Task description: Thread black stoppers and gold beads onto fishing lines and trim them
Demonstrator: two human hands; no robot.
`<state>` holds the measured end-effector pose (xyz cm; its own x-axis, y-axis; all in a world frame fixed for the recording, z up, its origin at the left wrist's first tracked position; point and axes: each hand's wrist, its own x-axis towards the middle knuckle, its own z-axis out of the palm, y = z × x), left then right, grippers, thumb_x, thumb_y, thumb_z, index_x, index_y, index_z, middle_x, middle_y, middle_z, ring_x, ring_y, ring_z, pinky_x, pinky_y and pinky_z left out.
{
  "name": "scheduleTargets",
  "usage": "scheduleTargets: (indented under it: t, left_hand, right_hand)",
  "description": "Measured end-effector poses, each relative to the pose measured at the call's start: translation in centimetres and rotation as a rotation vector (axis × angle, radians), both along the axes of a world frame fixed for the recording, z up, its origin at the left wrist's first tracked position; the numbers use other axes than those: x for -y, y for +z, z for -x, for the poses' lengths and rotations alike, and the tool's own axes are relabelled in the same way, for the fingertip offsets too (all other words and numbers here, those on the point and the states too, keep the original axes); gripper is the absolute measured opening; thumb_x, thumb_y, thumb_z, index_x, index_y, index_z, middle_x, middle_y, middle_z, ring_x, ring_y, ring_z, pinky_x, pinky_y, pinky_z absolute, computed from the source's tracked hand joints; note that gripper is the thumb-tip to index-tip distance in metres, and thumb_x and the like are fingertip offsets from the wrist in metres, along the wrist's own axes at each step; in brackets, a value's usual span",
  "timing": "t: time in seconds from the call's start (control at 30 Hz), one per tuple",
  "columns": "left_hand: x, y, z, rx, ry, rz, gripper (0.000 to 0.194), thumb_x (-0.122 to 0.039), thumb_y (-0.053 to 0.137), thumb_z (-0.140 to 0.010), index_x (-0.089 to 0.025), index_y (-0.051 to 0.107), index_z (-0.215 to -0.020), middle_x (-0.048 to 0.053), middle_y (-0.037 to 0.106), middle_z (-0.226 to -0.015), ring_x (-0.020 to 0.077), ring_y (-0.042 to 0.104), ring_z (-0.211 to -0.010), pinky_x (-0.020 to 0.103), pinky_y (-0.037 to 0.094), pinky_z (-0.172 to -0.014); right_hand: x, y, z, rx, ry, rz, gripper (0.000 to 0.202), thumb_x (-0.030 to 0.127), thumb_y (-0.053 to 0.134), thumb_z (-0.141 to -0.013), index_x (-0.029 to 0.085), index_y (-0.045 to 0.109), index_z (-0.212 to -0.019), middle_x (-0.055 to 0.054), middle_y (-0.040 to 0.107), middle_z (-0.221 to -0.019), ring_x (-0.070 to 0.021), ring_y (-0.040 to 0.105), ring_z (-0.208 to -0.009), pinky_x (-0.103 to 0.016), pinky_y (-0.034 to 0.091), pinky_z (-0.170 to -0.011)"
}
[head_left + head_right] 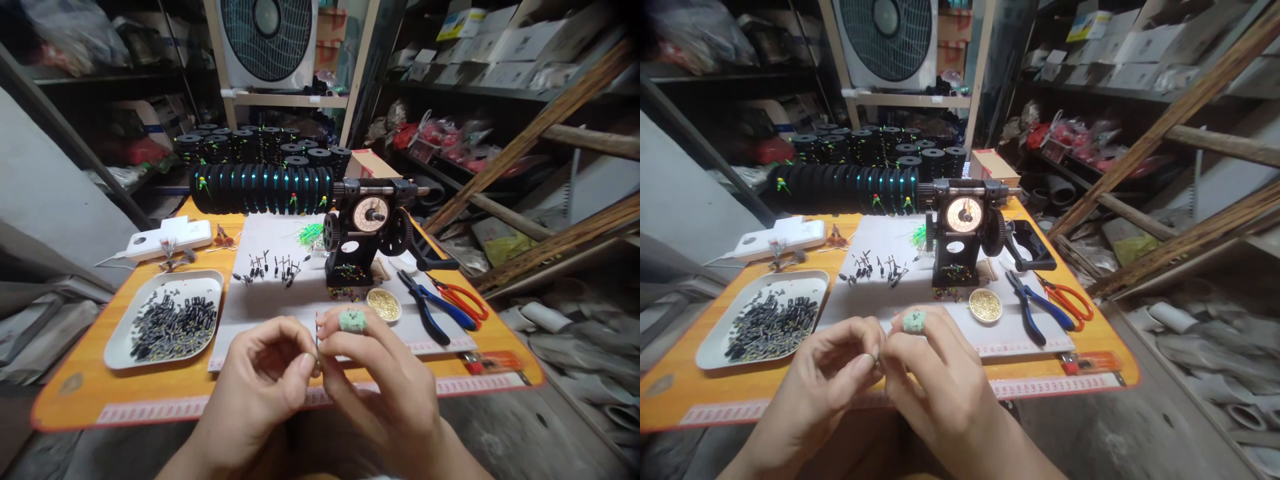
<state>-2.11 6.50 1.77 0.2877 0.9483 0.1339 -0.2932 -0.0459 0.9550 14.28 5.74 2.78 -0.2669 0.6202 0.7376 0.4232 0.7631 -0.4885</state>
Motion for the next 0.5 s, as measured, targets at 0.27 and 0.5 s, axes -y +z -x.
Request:
scheduleTargets:
  t: [0.27,0.5]
  left_hand:
    - [0.6,-0.5,-0.3,-0.024,0.067,-0.004,0.013,-0.01,0.066,-0.085,-0.021,0.067,-0.077,-0.003,0.058,-0.071,0.008,0.052,-0.065,0.012,0.047,-0.062]
    - [1.1,0.6,-1.0,-0.125,0.165,-0.084,0.02,-0.001,0.065,-0.072,-0.021,0.065,-0.072,-0.004,0.061,-0.067,0.0087,0.057,-0.062,0.012,0.049,-0.059]
  right_hand:
    - [1.3,-0.7,-0.4,0.026,-0.135,-0.125,0.037,-0.007,0.056,-0.082,0.017,0.06,-0.11,-0.01,0.059,-0.103,-0.0195,0.063,-0.1,-0.031,0.059,-0.082]
    - [1.6,0.1,0.0,-0.01,-0.128,-0.02,0.025,-0.002,0.054,-0.081,0.015,0.061,-0.098,-0.009,0.056,-0.098,-0.017,0.06,-0.095,-0.029,0.055,-0.08]
